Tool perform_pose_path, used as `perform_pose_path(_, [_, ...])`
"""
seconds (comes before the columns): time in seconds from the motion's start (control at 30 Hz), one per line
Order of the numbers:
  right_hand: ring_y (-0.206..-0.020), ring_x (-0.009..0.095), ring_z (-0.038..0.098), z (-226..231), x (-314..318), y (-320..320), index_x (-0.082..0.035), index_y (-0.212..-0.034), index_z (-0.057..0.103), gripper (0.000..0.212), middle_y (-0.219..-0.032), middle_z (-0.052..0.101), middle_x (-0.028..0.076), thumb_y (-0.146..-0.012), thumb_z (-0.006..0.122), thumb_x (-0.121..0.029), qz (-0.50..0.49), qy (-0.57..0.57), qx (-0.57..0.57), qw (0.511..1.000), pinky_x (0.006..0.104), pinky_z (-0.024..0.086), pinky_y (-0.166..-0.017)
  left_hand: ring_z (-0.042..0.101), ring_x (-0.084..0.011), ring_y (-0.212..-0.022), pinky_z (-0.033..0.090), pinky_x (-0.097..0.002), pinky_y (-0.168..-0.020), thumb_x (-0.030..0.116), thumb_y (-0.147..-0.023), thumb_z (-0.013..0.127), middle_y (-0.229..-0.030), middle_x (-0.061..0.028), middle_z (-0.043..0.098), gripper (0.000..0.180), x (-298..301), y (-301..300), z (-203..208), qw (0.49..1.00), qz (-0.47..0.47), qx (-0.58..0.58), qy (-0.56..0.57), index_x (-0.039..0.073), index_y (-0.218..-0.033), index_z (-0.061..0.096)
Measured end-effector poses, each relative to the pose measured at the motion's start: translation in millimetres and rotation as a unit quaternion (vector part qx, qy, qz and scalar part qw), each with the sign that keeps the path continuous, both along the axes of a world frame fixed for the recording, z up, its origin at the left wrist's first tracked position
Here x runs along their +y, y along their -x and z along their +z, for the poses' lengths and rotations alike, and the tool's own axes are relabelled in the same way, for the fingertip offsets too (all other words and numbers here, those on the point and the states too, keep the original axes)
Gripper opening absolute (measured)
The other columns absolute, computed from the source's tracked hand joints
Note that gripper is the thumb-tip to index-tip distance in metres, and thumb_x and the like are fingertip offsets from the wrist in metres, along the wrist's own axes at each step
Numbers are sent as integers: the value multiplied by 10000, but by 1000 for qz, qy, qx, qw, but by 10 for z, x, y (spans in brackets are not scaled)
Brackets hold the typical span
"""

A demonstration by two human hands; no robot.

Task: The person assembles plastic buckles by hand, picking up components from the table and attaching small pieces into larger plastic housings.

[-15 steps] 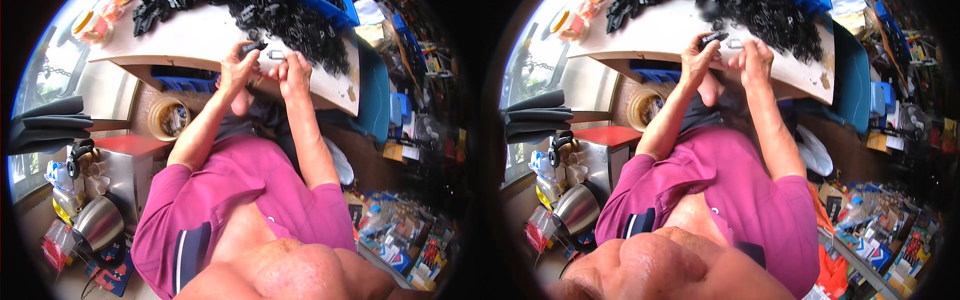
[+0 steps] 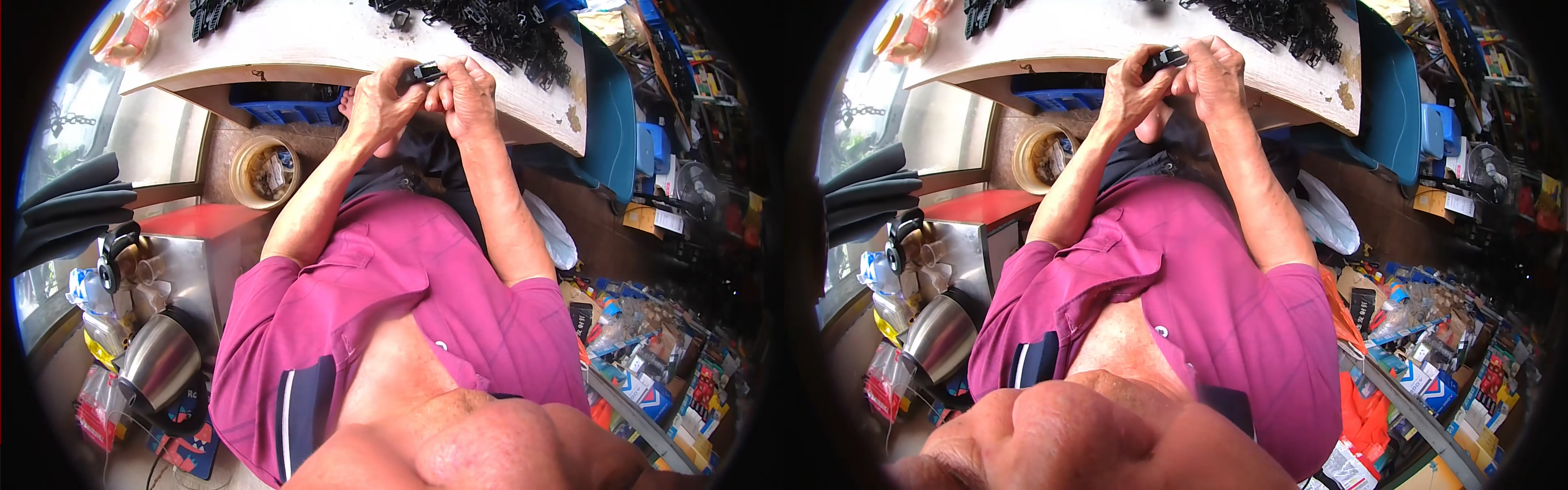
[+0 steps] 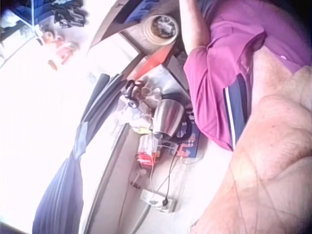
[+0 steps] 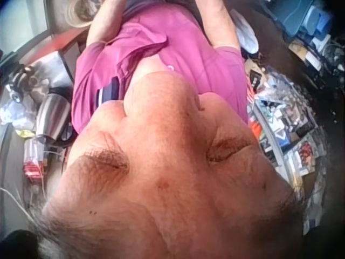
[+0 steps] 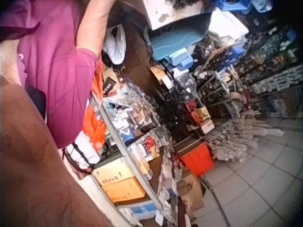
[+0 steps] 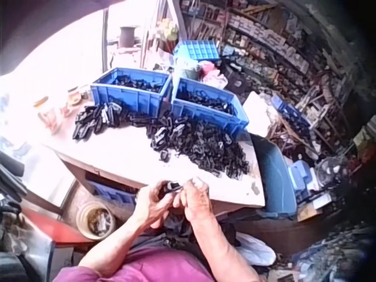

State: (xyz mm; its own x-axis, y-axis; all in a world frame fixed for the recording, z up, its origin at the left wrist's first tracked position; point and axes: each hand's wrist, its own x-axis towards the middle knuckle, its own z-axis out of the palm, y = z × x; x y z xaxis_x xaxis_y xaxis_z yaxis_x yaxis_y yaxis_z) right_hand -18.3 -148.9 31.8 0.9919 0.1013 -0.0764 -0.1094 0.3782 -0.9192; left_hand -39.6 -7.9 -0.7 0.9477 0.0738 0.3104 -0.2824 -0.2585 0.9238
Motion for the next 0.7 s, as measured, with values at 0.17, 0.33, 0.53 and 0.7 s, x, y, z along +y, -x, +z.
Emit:
perform_pose_path(0.17, [-383, 137, 494, -74, -8, 52, -49, -788, 543, 162, -500, 471, 5, -871, 654, -132, -14, 11, -21, 1000, 284, 465, -398, 699, -310, -751, 543, -367, -707, 205, -807, 674, -812, -192, 692, 307, 9, 37, 54, 999, -2, -22, -31, 44, -1067, 656])
perform_pose_path(0.33, [-404, 120, 518, -67, 33, 120, -16, -801, 547, 177, -543, 514, 23, -872, 654, -139, -34, 24, -8, 999, 269, 497, -401, 621, -119, -673, 510, -262, -632, 220, -888, 680, -778, -83, 680, 249, 24, 15, 22, 998, -28, 31, 39, 8, -1017, 677])
perform_pose_path(0.53, [-422, 110, 495, -81, -23, 194, -34, -805, 553, 249, -565, 518, 26, -867, 700, -224, -60, 48, 61, 995, 300, 513, -385, 534, -48, -537, 437, -214, -465, 151, -893, 661, -622, 0, 597, 137, -50, 22, 34, 968, -11, 104, 230, 14, -880, 659])
perform_pose_path(0.7, [-419, 108, 510, -84, -98, 283, -15, -914, 628, 309, -649, 608, 61, -939, 606, -322, 6, 41, 79, 996, 287, 483, -358, 524, -51, -525, 433, -209, -454, 138, -898, 662, -658, -7, 603, 122, -131, 71, 41, 961, -34, 132, 240, 17, -891, 648])
